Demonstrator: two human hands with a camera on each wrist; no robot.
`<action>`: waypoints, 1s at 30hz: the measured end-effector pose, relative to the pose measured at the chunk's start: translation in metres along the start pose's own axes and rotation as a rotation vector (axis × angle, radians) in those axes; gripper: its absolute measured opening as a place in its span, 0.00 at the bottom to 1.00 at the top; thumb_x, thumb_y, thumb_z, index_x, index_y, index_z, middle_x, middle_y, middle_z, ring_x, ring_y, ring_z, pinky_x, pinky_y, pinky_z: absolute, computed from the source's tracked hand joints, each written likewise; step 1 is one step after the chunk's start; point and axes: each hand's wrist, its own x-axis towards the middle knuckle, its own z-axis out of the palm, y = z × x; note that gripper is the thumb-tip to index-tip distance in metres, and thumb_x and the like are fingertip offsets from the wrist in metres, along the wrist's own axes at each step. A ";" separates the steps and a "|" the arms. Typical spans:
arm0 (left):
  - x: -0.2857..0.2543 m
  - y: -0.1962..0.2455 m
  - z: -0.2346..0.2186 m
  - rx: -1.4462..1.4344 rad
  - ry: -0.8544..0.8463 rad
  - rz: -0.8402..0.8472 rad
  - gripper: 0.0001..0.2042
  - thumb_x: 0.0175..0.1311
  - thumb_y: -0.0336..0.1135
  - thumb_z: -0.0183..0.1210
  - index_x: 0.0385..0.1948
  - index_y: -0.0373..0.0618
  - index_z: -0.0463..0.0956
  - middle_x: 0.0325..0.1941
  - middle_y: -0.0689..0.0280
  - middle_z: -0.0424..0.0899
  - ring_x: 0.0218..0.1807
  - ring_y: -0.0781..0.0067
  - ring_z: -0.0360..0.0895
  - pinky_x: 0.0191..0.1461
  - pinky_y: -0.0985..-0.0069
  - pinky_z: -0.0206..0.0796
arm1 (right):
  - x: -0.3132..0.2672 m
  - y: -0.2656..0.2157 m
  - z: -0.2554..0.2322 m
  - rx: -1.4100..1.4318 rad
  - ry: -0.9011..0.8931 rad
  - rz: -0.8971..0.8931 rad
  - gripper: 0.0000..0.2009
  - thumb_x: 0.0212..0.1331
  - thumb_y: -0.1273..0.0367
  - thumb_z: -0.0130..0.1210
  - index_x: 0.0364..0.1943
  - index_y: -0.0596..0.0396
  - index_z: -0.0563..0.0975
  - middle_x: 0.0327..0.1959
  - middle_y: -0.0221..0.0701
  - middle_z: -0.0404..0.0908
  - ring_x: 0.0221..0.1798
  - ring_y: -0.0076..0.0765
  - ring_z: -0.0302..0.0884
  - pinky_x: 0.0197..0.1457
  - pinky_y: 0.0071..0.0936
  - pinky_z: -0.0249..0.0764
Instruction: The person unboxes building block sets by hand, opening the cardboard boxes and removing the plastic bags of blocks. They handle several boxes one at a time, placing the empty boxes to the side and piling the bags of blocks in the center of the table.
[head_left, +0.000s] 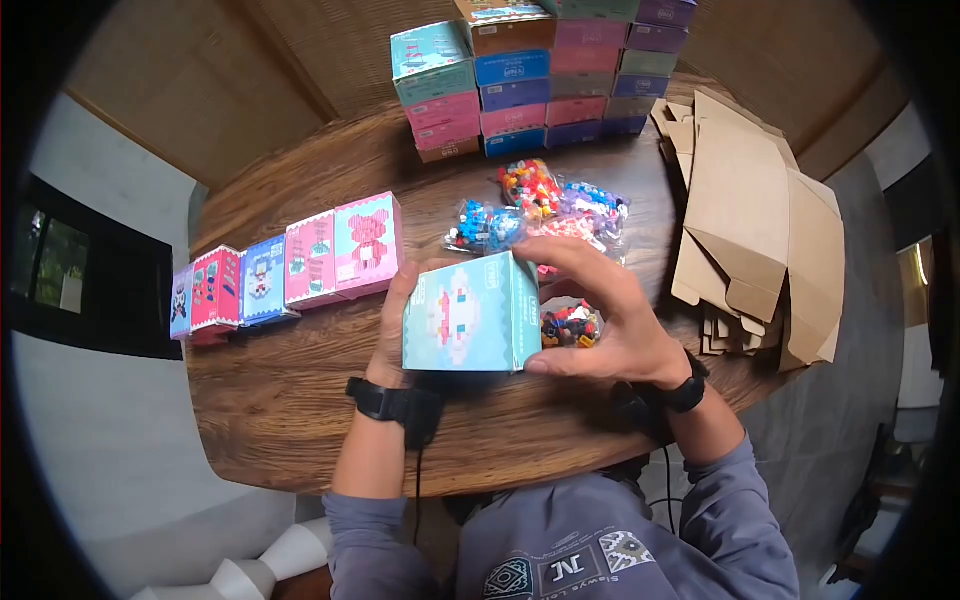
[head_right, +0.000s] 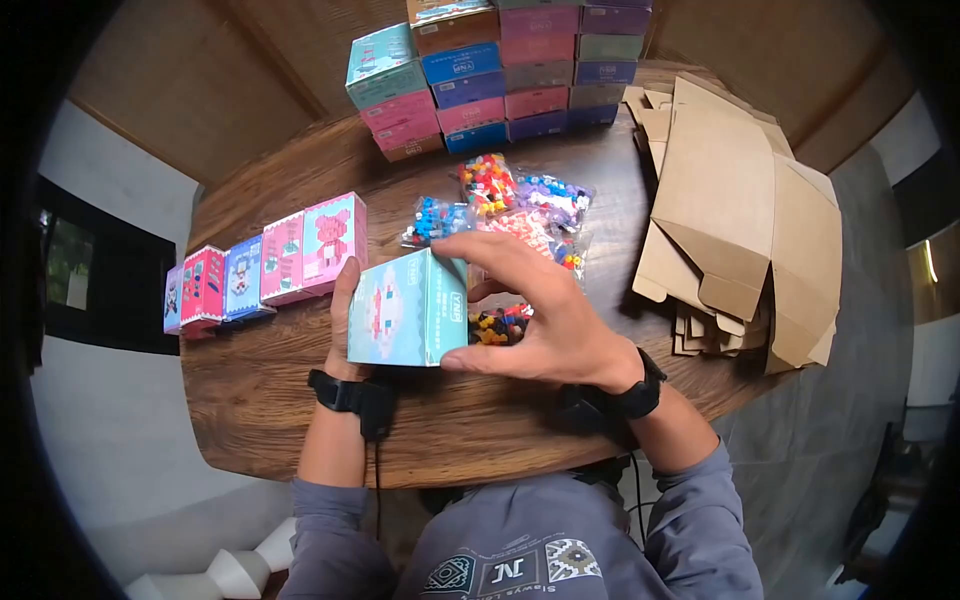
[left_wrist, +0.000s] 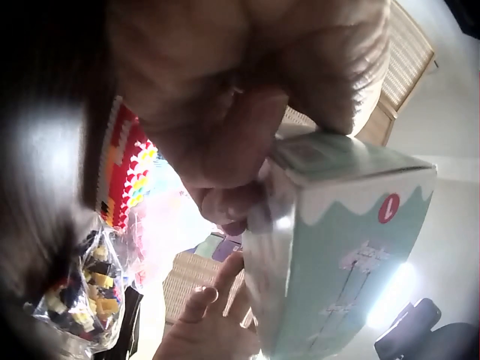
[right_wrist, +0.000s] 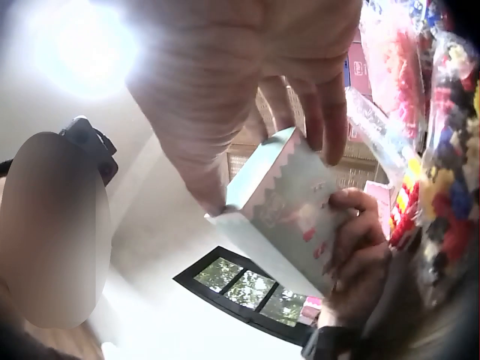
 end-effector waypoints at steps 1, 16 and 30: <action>0.001 0.000 -0.001 0.081 -0.004 0.037 0.28 0.71 0.59 0.46 0.49 0.36 0.74 0.47 0.51 0.83 0.48 0.62 0.84 0.51 0.66 0.80 | 0.001 0.000 -0.002 -0.065 -0.015 -0.063 0.39 0.43 0.62 0.75 0.63 0.57 0.70 0.61 0.39 0.71 0.60 0.39 0.73 0.54 0.33 0.78; 0.003 -0.002 -0.026 0.317 0.133 0.128 0.29 0.69 0.63 0.47 0.47 0.40 0.75 0.43 0.58 0.84 0.43 0.70 0.84 0.48 0.71 0.80 | -0.013 0.018 -0.011 -0.115 0.100 -0.227 0.39 0.37 0.63 0.70 0.61 0.60 0.70 0.59 0.41 0.69 0.61 0.46 0.67 0.64 0.40 0.66; 0.002 -0.010 -0.020 0.379 0.173 0.301 0.24 0.70 0.56 0.52 0.42 0.38 0.76 0.39 0.59 0.84 0.39 0.72 0.83 0.44 0.74 0.79 | -0.012 0.022 -0.017 -0.319 0.158 -0.116 0.09 0.45 0.68 0.69 0.33 0.48 0.86 0.31 0.24 0.75 0.43 0.34 0.65 0.49 0.31 0.65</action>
